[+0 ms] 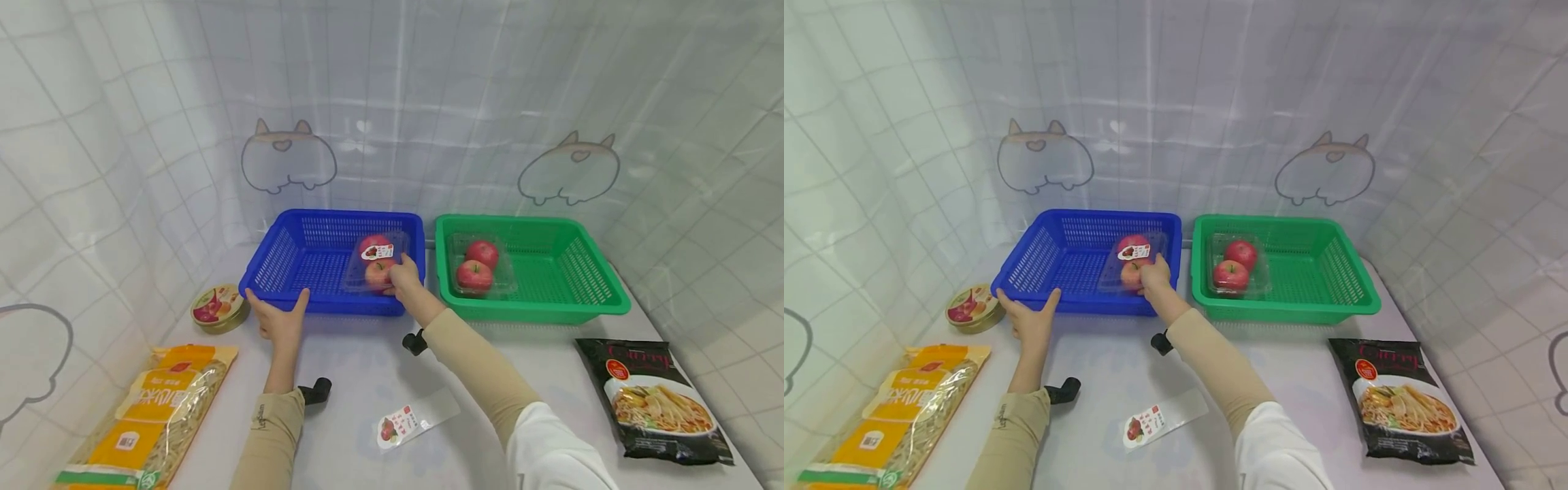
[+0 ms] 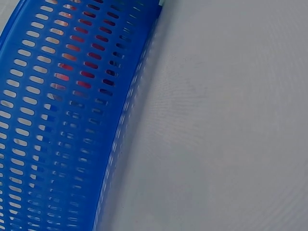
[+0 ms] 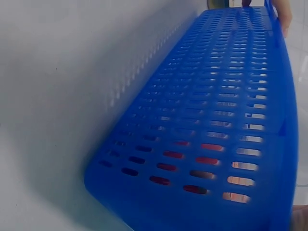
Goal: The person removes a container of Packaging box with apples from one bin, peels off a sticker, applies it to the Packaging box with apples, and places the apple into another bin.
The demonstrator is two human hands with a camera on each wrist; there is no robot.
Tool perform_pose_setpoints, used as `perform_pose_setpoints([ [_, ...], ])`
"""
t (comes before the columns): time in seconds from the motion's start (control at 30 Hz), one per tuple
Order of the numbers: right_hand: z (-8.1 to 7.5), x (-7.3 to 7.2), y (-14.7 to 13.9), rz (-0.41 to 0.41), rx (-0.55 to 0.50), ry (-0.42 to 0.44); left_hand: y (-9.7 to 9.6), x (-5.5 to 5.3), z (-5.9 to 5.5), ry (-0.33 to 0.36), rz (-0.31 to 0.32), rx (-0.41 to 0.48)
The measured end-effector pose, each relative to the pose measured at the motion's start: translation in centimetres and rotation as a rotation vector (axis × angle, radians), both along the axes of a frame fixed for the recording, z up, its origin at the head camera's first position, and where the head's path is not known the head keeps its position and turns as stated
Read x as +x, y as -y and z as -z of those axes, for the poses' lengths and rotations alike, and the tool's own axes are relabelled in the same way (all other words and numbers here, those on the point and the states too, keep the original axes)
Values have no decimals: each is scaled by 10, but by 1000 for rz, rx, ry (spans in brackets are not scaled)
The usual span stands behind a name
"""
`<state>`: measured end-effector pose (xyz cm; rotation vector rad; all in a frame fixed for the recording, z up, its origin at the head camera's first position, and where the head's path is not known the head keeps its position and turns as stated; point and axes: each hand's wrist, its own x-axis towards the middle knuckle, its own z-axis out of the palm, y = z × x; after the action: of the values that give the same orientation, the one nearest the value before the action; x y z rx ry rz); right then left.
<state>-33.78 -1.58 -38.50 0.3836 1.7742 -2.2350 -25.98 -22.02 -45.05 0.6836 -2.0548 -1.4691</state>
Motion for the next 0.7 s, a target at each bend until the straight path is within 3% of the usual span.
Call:
perform_pose_setpoints([
  [0.3,5,-7,2,-1,21,28,1,0,0,-11,32,6],
  [0.37,-1,-3,2,-9,23,31,1,0,0,-13,37,7],
  [0.47,7,-11,3,-10,37,41,1,0,1,-18,44,11],
  [0.53,39,-36,4,-19,46,28,1,1,2,-21,49,16],
  [0.6,85,-73,7,-25,51,16,1,1,3,-25,51,19],
  [0.7,141,-119,11,-33,25,13,2,0,4,-29,47,15],
])
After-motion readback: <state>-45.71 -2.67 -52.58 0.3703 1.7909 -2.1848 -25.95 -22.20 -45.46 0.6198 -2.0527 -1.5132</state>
